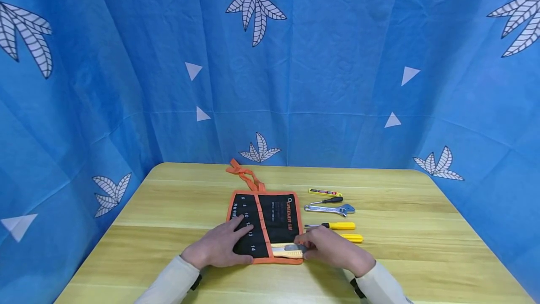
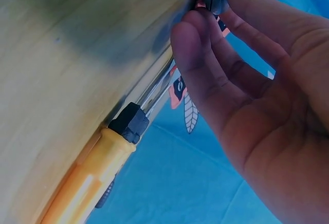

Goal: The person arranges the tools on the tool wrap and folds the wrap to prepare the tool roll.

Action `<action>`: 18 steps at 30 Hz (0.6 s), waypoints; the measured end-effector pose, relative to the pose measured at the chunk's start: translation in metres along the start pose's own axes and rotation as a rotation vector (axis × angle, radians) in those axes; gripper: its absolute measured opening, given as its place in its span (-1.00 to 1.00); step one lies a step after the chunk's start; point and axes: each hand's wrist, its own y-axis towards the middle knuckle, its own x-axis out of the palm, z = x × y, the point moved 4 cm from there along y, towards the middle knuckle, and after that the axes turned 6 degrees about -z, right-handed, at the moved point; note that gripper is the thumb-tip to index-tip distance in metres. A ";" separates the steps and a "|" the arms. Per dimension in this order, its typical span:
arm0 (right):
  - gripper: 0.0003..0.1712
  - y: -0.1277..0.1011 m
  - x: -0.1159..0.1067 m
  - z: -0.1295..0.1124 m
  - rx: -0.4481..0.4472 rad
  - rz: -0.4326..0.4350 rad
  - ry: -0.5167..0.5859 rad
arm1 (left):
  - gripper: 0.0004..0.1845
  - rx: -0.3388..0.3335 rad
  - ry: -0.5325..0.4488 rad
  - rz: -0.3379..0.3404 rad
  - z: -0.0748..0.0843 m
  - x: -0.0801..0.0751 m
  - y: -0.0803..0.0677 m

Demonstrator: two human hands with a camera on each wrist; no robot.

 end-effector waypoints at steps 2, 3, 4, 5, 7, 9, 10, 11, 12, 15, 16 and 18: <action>-0.71 0.001 0.001 -0.001 -0.002 0.001 -0.003 | -0.07 0.004 0.000 0.001 0.000 0.000 0.000; -0.69 0.001 0.001 -0.001 0.001 0.001 0.001 | -0.07 0.006 -0.001 0.001 0.000 0.000 0.000; -0.69 0.001 0.002 -0.001 0.003 -0.001 0.004 | -0.07 0.008 -0.001 0.001 0.000 0.000 0.000; -0.68 0.002 0.003 0.000 0.009 -0.003 0.008 | -0.07 0.009 -0.002 0.001 0.000 0.000 0.000; -0.65 0.003 0.004 0.000 0.019 -0.003 0.020 | -0.07 0.010 -0.002 0.003 0.000 0.000 0.000; -0.64 0.004 0.005 0.000 0.026 -0.003 0.030 | -0.08 0.010 -0.002 0.004 0.001 0.000 0.000; -0.65 0.004 0.005 0.000 0.025 -0.001 0.025 | -0.08 0.011 -0.002 0.005 0.001 0.000 0.000; -0.64 0.004 0.005 0.000 0.025 0.001 0.023 | -0.08 0.011 -0.002 0.006 0.001 0.000 0.000; -0.64 0.004 0.005 -0.001 0.022 0.003 0.019 | -0.08 0.011 -0.001 0.006 0.001 0.000 0.000; -0.65 0.005 0.006 -0.002 0.024 0.004 0.001 | -0.07 0.008 0.004 0.007 0.001 0.000 -0.001; -0.65 0.005 0.006 -0.003 0.027 0.002 -0.004 | -0.07 0.007 0.003 0.007 0.001 0.000 -0.001; -0.65 0.006 0.007 -0.004 0.036 -0.002 -0.010 | -0.07 0.004 0.003 0.006 0.001 0.000 -0.001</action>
